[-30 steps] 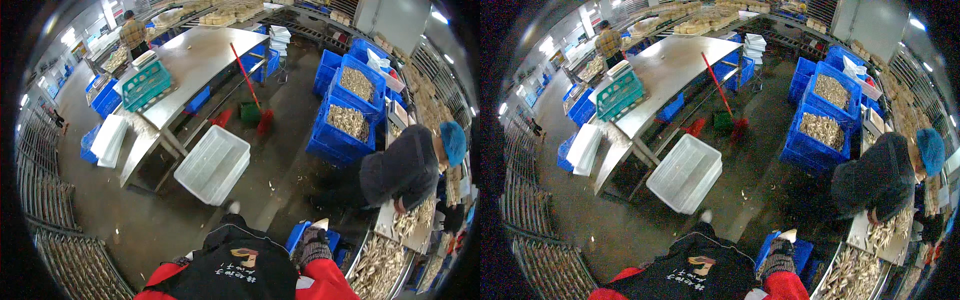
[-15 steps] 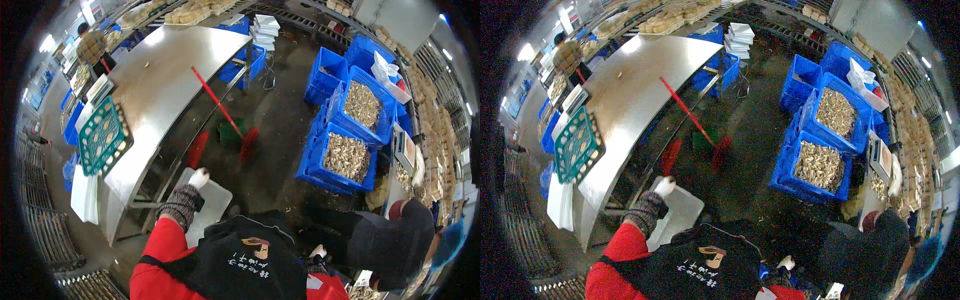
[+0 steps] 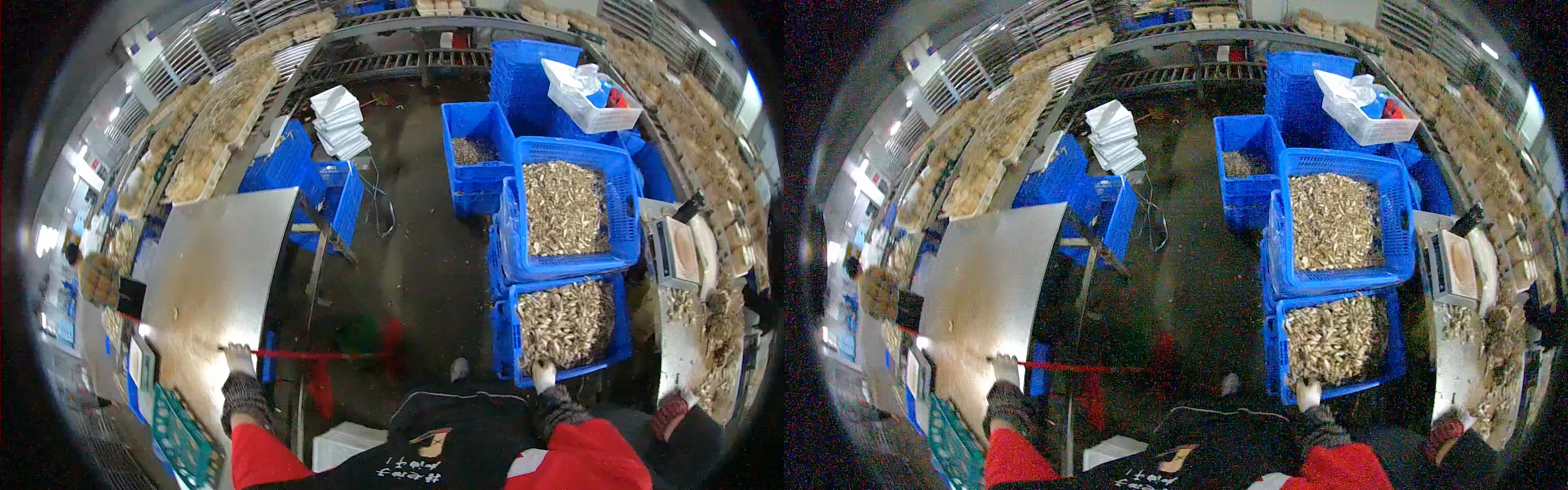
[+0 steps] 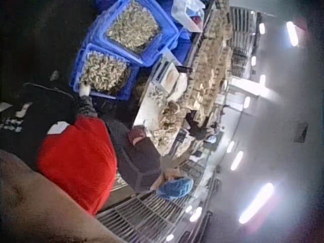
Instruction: The person removes mushrooms from jars, breaks the clusters into individual pieces on a metal table, and sweeps the floor with a broom.
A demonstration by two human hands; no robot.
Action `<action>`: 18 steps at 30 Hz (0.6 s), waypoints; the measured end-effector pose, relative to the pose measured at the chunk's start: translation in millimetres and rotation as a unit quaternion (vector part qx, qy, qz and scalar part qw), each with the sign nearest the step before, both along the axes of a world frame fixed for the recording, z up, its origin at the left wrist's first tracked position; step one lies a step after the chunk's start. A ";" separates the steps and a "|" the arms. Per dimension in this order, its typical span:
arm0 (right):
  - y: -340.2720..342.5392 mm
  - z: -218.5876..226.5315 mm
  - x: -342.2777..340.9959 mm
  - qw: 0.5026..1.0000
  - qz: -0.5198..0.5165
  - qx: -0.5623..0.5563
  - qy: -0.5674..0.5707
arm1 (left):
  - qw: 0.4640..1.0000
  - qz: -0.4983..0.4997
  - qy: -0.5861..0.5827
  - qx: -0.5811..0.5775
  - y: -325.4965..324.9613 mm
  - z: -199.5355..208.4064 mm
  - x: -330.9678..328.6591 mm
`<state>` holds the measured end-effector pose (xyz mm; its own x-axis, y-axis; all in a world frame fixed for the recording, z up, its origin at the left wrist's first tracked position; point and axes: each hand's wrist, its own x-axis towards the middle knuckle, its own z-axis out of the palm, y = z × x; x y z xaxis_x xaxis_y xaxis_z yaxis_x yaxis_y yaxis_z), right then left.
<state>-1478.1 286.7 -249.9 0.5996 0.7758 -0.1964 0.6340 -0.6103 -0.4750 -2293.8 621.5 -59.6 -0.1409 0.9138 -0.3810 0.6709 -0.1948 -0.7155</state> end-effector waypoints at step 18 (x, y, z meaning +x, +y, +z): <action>634.4 48.1 -170.7 0.898 0.364 -0.142 0.201 | 0.872 0.265 -0.393 0.122 -43.3 88.3 86.0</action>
<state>-1648.8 921.1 -201.8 -0.2093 0.8181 -0.5357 0.7258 -0.2371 -0.6457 -2207.8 578.2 28.7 -0.3521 0.8667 -0.3533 0.9220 0.3861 0.0283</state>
